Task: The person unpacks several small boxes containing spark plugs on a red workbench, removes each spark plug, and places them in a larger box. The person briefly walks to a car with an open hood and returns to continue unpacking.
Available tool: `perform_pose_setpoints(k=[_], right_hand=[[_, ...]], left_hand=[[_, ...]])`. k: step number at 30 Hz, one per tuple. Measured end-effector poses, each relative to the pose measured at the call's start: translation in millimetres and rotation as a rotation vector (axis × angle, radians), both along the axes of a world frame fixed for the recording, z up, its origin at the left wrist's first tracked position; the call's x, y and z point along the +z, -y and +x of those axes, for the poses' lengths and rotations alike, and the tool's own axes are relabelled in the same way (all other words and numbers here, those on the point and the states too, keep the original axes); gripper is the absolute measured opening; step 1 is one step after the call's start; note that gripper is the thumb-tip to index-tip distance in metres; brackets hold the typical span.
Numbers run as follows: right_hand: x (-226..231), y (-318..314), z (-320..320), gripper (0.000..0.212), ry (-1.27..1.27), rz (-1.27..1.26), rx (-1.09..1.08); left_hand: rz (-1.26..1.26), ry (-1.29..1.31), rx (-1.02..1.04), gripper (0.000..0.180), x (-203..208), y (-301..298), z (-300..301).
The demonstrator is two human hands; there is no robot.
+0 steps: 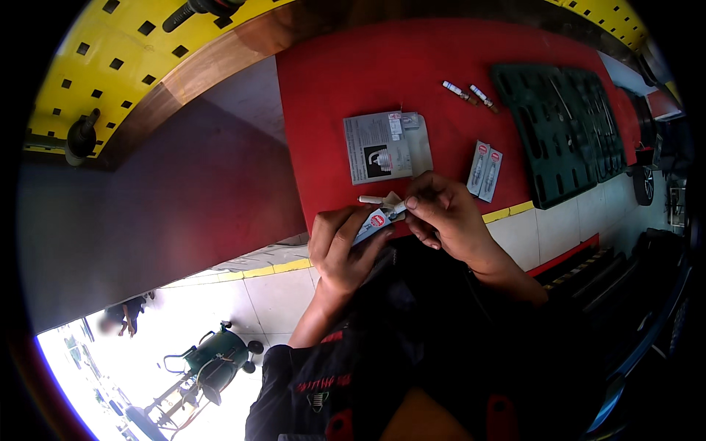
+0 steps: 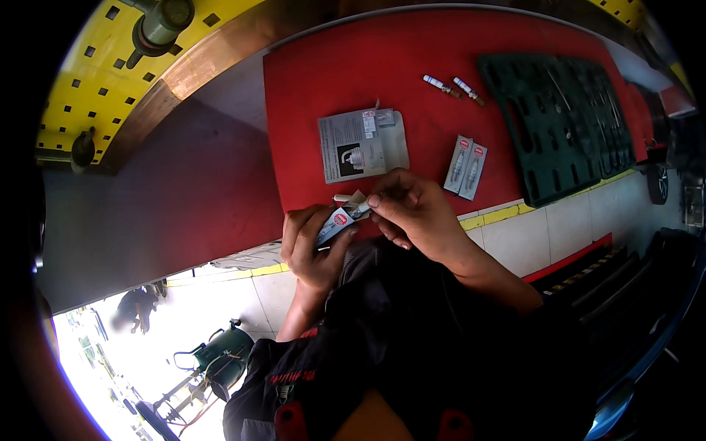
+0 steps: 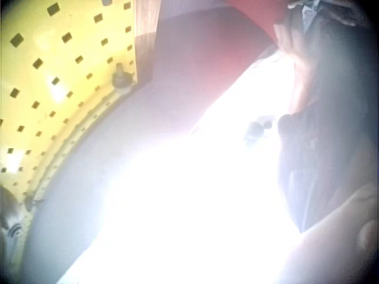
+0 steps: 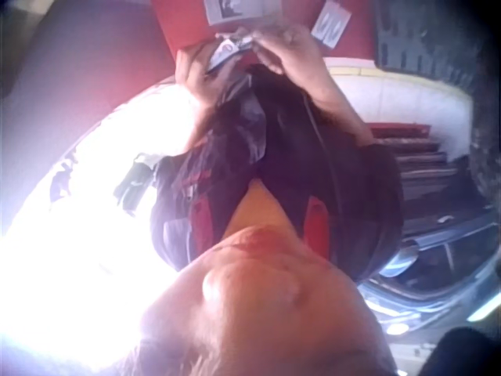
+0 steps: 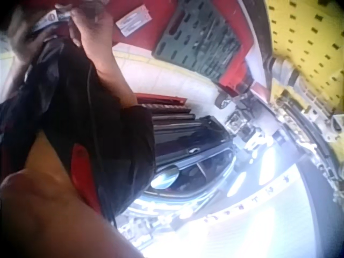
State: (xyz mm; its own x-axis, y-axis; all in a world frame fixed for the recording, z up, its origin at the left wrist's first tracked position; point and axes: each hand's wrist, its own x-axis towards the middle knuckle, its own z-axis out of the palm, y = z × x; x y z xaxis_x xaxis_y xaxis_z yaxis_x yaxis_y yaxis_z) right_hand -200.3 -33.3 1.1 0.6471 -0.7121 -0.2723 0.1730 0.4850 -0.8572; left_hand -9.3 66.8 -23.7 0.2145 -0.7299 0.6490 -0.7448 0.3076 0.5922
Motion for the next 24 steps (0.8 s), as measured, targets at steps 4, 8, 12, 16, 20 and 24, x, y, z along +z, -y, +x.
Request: perform_pose_setpoints(k=[4,8,12,16,20,24], right_hand=[[-1,0,2,0.021,0.038,-0.046,-0.218],[6,14,-2,0.024,0.224,-0.044,-0.373],[12,30,-5,0.019,-0.142,-0.556,-0.205],[30,40,13,0.018,-0.528,-1.376,0.09],[42,45,24,0.018,-0.845,-1.677,0.345],[40,43,39,0.013,-0.934,-1.774,0.425]], left_hand=[[0.058,-0.129,0.049,0.049,1,-5,1],[0.101,-0.31,0.054,0.04,0,-7,8],[0.059,-0.594,0.016,0.033,-13,-11,14],[0.032,-0.698,-0.004,0.031,-16,-11,18],[0.027,-0.713,-0.022,0.031,-20,-11,20],[0.003,-0.728,-0.01,0.032,-20,-10,18]])
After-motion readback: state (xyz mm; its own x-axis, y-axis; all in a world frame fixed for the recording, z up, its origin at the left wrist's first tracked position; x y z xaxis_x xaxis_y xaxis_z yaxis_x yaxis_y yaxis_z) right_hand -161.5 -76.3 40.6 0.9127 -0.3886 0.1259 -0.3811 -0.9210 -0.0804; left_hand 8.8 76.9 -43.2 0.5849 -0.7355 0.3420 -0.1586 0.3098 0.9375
